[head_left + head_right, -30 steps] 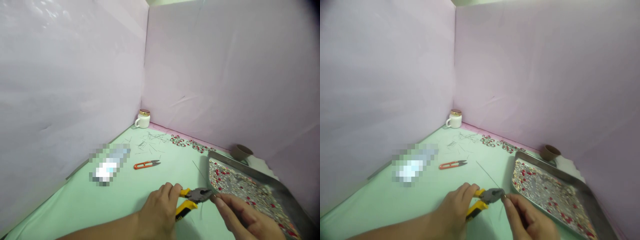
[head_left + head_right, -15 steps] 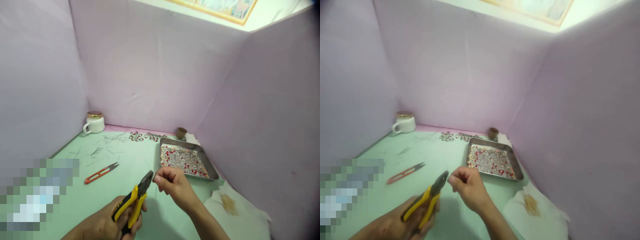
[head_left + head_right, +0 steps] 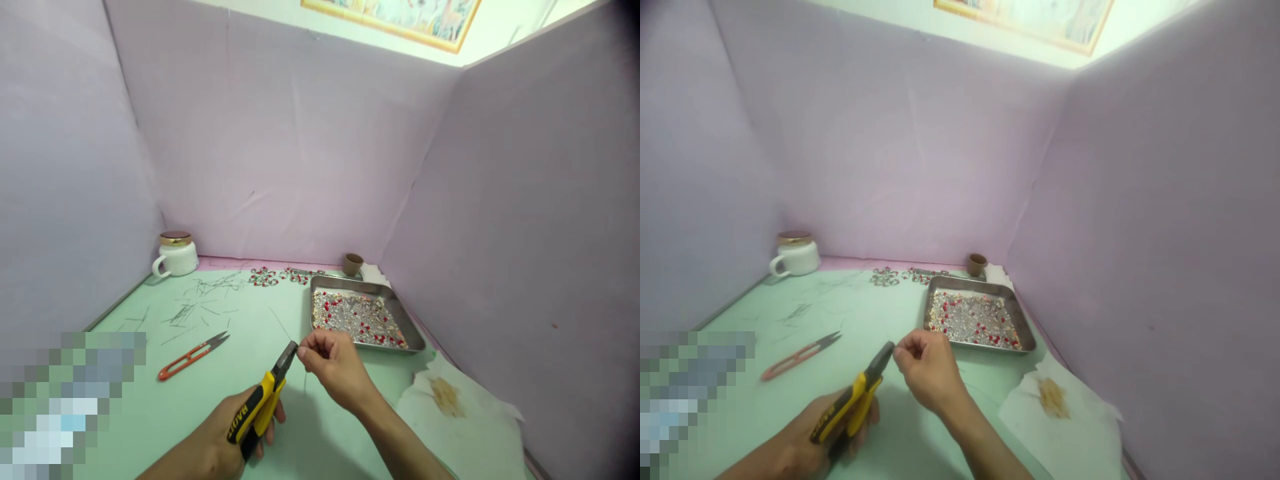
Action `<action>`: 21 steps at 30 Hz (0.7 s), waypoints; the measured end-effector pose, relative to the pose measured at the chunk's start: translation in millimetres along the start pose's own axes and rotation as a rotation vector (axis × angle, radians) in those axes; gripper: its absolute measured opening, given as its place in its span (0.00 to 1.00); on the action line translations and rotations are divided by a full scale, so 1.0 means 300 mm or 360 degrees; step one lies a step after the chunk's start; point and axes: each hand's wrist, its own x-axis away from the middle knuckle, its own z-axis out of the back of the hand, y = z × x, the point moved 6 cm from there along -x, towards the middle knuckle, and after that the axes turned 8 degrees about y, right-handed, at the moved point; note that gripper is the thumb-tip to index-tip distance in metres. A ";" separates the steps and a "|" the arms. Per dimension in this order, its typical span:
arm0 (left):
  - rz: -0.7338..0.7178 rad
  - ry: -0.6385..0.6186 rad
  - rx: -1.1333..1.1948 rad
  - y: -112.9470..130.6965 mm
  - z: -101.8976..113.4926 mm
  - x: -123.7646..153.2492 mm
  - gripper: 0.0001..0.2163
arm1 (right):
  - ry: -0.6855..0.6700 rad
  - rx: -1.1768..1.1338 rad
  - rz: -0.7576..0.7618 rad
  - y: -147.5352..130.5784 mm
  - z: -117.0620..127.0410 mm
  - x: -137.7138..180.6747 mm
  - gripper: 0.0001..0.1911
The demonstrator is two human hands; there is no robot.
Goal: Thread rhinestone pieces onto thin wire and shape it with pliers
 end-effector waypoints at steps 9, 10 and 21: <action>-0.0170 0.0331 -0.0544 0.147 0.008 0.051 0.12 | 0.0004 -0.0002 -0.0031 0.000 0.006 0.007 0.07; -0.0212 0.0377 -0.0594 0.156 0.008 0.054 0.14 | 0.0013 0.0019 -0.0041 0.001 0.006 0.010 0.07; -0.0162 0.0691 -0.0522 0.122 0.029 0.040 0.14 | 0.0100 -0.0050 -0.0109 0.034 -0.015 0.001 0.06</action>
